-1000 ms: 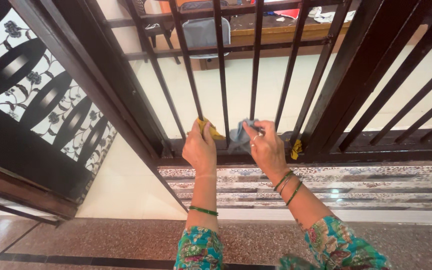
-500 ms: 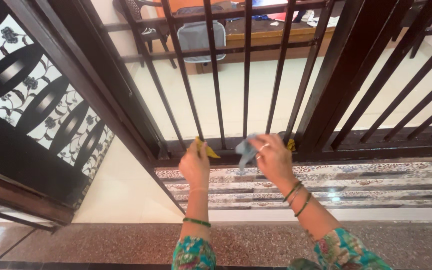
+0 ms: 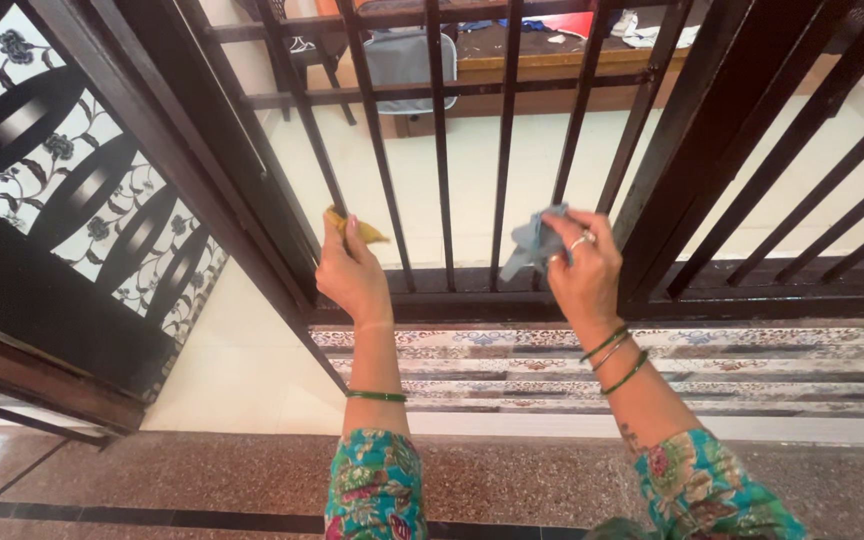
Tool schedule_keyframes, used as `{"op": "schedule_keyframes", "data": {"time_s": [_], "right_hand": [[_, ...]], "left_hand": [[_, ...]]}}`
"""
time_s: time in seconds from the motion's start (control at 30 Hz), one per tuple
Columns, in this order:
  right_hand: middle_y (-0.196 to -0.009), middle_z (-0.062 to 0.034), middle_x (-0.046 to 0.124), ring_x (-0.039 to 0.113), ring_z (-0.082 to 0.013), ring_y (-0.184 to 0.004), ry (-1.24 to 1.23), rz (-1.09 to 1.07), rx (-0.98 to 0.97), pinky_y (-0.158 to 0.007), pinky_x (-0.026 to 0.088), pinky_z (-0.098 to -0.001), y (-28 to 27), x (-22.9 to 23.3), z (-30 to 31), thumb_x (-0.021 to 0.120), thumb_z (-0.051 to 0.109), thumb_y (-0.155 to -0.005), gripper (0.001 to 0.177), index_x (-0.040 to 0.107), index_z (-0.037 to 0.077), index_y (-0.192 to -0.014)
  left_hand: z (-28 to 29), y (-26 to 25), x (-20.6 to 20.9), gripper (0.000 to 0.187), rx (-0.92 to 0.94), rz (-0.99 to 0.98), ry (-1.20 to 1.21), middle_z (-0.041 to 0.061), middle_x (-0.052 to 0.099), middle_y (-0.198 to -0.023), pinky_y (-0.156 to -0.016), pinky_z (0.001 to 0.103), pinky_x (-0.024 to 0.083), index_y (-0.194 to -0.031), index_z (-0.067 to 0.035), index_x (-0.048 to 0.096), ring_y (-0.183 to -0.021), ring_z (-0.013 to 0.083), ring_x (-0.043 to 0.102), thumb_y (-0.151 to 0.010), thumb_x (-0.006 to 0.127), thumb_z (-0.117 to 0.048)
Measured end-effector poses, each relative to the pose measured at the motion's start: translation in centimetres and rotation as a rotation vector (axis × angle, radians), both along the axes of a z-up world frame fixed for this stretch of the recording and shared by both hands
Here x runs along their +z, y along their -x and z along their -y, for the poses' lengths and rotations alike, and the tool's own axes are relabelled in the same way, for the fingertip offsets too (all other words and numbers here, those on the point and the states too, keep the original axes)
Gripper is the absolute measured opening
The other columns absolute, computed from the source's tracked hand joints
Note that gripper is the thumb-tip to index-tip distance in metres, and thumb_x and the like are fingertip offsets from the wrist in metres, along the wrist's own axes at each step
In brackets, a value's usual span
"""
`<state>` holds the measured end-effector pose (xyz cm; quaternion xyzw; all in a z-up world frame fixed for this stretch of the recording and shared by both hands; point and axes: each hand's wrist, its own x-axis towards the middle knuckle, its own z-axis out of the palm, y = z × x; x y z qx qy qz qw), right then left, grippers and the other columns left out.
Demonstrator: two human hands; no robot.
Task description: The person wipes the vertical bars and the horizontal frame of a metal grill using a cloth in each hand.
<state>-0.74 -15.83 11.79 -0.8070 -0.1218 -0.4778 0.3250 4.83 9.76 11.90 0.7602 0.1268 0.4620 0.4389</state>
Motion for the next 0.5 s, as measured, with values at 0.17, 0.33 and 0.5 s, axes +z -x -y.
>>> {"op": "schedule_keyframes", "data": {"time_s": [0.17, 0.33, 0.5], "right_hand": [[-0.114, -0.0154, 0.064, 0.070, -0.0318, -0.096, -0.015, -0.121, -0.004, -0.081, 0.060, -0.0389, 0.3, -4.2, 0.1, 0.063, -0.015, -0.074, 0.049, 0.076, 0.007, -0.115], [-0.112, -0.0142, 0.064, 0.070, -0.0338, -0.097, -0.020, -0.209, -0.019, -0.077, 0.059, -0.0397, 0.5, -6.8, 0.0, 0.064, -0.014, -0.072, 0.047, 0.077, 0.008, -0.112], [-0.110, -0.0102, 0.066, 0.070, -0.0332, -0.094, 0.063, -0.344, -0.013, -0.081, 0.059, -0.0425, 1.3, -7.4, 0.8, 0.069, -0.010, -0.072, 0.042, 0.079, 0.010, -0.108]], "left_hand": [[-0.6, -0.1, -3.5, 0.025, -0.008, -0.049, -0.071, 0.015, 0.077, -0.092, -0.066, 0.040, 0.059, -0.120, -0.008, 0.072, -0.079, 0.0312, 0.076, -0.101, 0.068, -0.023], [-1.2, 0.1, -5.8, 0.029, 0.030, -0.163, -0.119, 0.018, 0.075, -0.088, -0.065, 0.043, 0.058, -0.120, -0.008, 0.074, -0.076, 0.0358, 0.074, -0.097, 0.071, -0.026], [-2.2, 1.4, -5.8, 0.027, 0.002, -0.362, -0.157, 0.016, 0.076, -0.084, -0.065, 0.044, 0.057, -0.106, -0.007, 0.078, -0.073, 0.0333, 0.073, -0.094, 0.075, -0.031]]}}
